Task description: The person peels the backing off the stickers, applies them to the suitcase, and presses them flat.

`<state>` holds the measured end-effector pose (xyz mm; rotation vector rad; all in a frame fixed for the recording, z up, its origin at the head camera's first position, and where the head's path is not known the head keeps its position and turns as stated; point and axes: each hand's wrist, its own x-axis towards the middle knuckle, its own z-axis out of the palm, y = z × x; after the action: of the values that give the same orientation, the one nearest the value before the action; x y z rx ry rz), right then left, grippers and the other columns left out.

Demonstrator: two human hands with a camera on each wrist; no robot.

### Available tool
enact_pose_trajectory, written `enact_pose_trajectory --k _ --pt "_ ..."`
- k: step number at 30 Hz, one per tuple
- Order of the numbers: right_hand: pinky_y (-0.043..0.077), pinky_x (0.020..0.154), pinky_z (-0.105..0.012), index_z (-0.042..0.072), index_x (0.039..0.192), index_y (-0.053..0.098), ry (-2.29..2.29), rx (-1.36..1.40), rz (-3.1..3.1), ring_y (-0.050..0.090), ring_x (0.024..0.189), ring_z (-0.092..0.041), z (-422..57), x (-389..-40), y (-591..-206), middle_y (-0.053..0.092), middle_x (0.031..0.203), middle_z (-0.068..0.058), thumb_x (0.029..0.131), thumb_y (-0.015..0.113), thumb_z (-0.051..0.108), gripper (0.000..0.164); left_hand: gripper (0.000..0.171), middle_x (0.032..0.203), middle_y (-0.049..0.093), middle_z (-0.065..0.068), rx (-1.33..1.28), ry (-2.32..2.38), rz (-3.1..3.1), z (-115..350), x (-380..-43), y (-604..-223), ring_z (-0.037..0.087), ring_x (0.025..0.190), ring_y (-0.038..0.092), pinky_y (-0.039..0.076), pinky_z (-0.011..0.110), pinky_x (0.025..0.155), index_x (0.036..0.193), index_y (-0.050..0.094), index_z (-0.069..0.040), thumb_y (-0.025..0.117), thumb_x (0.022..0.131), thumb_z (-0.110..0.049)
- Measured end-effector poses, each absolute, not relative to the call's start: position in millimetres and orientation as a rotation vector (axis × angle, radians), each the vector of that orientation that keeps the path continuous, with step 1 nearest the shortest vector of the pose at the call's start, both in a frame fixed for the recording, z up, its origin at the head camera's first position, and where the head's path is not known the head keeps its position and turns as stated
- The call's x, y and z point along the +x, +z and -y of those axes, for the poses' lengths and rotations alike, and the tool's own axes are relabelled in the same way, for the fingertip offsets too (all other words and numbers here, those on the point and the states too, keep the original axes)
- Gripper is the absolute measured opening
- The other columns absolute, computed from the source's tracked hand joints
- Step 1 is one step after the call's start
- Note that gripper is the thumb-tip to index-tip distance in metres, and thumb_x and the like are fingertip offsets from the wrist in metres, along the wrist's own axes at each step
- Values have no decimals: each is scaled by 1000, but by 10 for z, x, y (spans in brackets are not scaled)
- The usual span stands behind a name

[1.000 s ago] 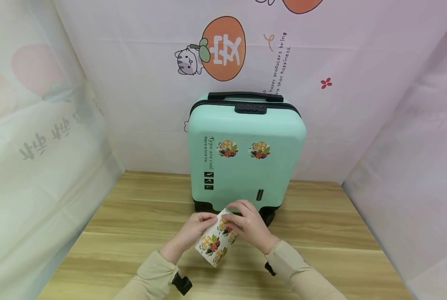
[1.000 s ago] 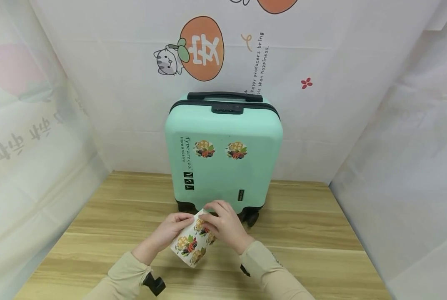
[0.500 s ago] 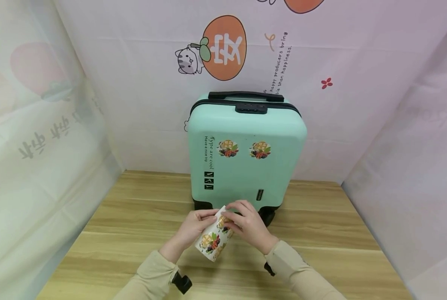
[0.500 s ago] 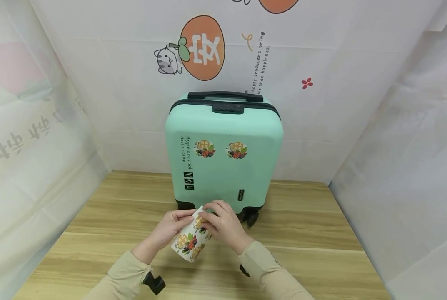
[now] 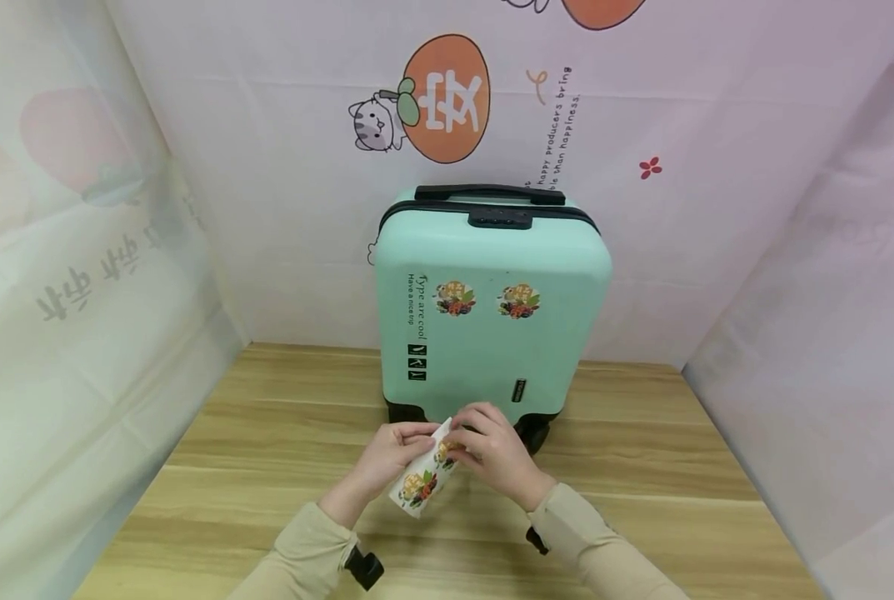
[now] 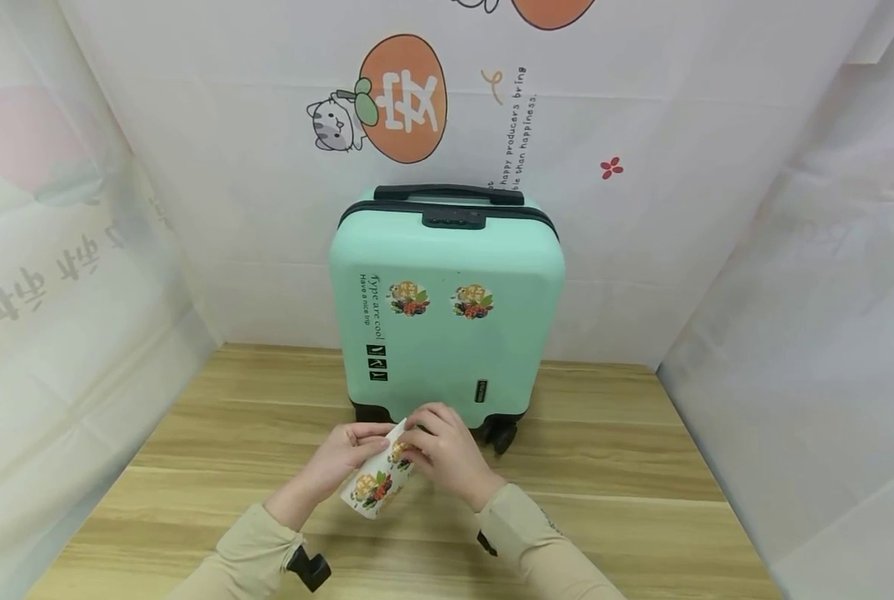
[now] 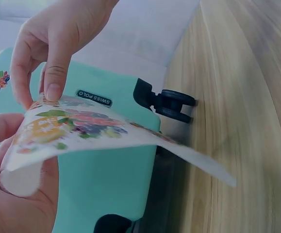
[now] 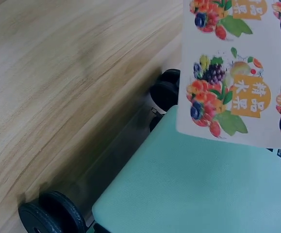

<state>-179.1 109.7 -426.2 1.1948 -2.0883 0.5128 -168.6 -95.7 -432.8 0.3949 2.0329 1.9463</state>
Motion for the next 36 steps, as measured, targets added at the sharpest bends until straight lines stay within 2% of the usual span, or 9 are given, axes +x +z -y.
enact_pose_trajectory --k 10,16,24,28,36 --pt "50 85 -32 16 78 67 545 1208 2108 55 98 -18 -1086 -1762 -4282 62 96 0 65 85 13 23 38 111 67 21 421 1908 -2070 943 -1697 -4388 13 87 66 53 25 72 126 55 6 55 95 -16" --pt "50 84 -30 15 89 71 510 1175 2116 56 98 -17 -1082 -1743 -4299 62 97 1 66 86 15 28 38 109 68 21 413 1895 -2081 946 -1681 -4363 13 85 66 53 25 72 127 54 5 55 96 -16" --pt "50 86 -30 16 85 72 535 1157 2141 56 98 -17 -1088 -1735 -4296 64 94 2 66 85 15 24 49 107 68 19 438 1875 -2088 939 -1659 -4333 14 89 65 52 26 77 139 41 2 55 95 -13" --pt "50 84 -31 15 81 70 584 1154 2141 56 98 -17 -1079 -1734 -4291 64 92 1 63 86 13 25 48 106 69 19 444 1861 -2118 925 -1663 -4341 15 90 65 52 26 79 139 41 1 56 95 -13" --pt "50 84 -29 15 81 65 653 1151 2180 54 98 -16 -1072 -1721 -4301 64 93 0 65 84 8 26 45 101 70 19 435 1863 -2104 920 -1673 -4360 14 84 66 53 26 74 137 45 -1 56 95 -15"
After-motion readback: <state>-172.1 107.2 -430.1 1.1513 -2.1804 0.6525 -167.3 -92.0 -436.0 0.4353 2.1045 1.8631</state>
